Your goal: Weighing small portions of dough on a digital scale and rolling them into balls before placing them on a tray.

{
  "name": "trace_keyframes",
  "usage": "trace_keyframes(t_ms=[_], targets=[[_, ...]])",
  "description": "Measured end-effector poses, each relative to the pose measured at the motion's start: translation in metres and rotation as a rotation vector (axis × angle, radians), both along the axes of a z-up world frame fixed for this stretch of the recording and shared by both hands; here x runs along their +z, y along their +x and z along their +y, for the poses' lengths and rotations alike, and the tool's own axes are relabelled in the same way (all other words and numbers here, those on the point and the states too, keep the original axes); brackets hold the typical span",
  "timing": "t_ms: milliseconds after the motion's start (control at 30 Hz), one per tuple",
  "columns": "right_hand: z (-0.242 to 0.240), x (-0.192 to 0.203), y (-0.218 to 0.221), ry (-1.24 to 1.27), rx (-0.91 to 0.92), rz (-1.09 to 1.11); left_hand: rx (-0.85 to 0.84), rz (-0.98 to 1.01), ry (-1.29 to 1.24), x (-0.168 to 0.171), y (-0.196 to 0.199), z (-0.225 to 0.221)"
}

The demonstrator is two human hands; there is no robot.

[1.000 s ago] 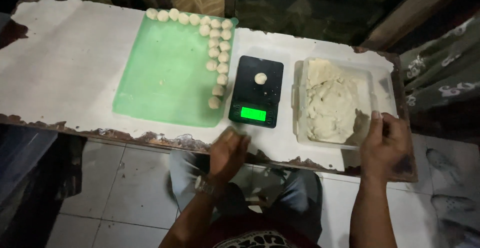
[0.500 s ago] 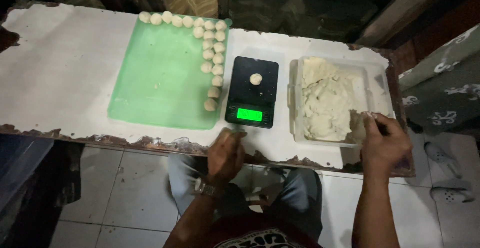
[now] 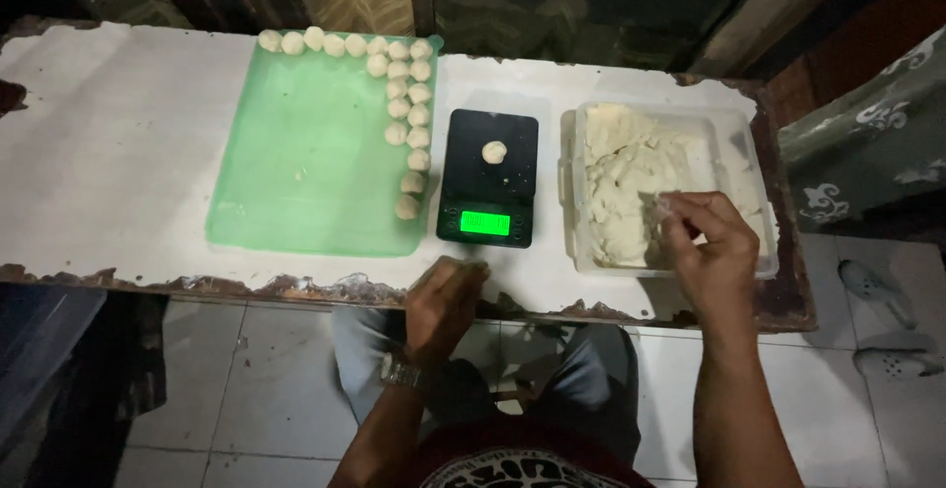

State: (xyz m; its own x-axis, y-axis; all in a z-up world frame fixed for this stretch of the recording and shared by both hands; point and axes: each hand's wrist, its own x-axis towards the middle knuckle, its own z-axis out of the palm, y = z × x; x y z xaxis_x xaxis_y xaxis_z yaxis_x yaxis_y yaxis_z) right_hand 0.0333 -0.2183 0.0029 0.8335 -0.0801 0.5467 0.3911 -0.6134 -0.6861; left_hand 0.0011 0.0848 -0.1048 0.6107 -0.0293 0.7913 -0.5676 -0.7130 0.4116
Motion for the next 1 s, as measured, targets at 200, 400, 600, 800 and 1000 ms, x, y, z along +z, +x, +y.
trace_keyframes(t_ms=[200, 400, 600, 800, 1000], targets=[[-0.015, 0.002, -0.007, -0.148, -0.055, 0.16, -0.016, 0.118, -0.067, 0.005, -0.007, -0.004], [-0.009, -0.002, 0.001, -0.328, 0.085, 0.175, -0.035, 0.232, -0.067, -0.002, -0.009, -0.003], [0.015, 0.007, 0.011, -0.833, 0.002, 0.068, -0.001, 0.171, -0.039, -0.004, -0.005, -0.002], [0.039, 0.016, 0.009, -0.968, -0.018, 0.034, -0.005, 0.169, -0.012, -0.011, -0.009, 0.003], [0.03, 0.002, 0.011, -0.922, -0.074, 0.008, -0.025, 0.259, -0.111, -0.007, -0.01, -0.008]])
